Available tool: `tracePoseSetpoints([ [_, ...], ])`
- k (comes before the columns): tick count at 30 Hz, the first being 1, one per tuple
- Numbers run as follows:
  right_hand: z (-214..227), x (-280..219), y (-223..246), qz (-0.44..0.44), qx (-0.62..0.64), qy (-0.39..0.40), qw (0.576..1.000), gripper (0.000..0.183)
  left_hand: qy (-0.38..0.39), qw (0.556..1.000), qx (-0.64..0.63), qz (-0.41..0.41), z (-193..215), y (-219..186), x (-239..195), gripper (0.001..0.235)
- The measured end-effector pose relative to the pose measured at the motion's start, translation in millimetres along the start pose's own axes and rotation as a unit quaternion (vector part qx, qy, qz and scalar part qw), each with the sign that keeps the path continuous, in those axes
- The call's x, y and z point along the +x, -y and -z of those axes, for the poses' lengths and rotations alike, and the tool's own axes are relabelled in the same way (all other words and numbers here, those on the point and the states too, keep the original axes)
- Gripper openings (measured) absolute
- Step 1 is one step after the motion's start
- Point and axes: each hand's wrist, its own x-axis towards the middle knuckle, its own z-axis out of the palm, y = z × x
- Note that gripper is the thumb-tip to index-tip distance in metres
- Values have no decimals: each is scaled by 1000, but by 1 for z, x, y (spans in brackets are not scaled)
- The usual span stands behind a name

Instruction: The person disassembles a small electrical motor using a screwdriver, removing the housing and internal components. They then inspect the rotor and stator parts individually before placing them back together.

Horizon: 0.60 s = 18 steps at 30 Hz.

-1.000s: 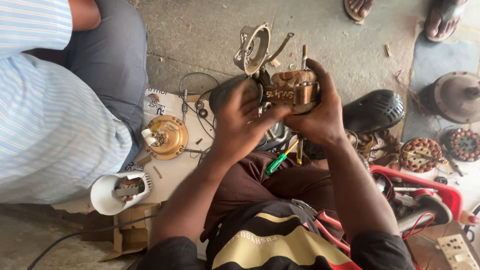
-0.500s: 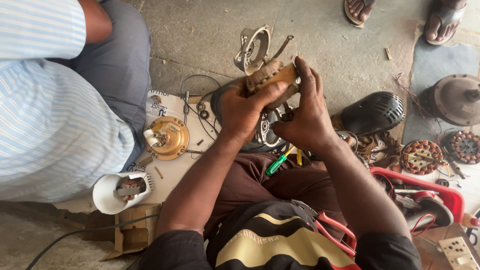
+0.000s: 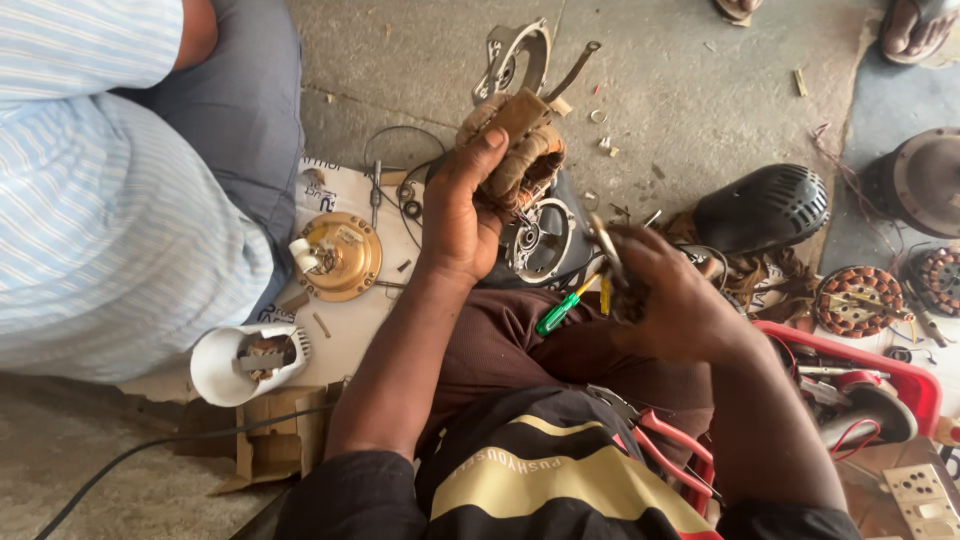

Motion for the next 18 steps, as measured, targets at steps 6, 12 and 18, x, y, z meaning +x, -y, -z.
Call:
tracePoseSetpoints([
  [6, -33, -52, -58, -264, 235, 130, 926, 75, 25, 998, -53, -8, 16, 2, -4, 62],
  [12, -67, -107, -125, -355, 328, 131, 866, 64, 61, 992, -104, -24, 26, 2, -14, 59],
  [18, -99, -162, -161, -374, 506, 68, 774, 78, 25, 974, -226, -12, 31, 1, -20, 54],
])
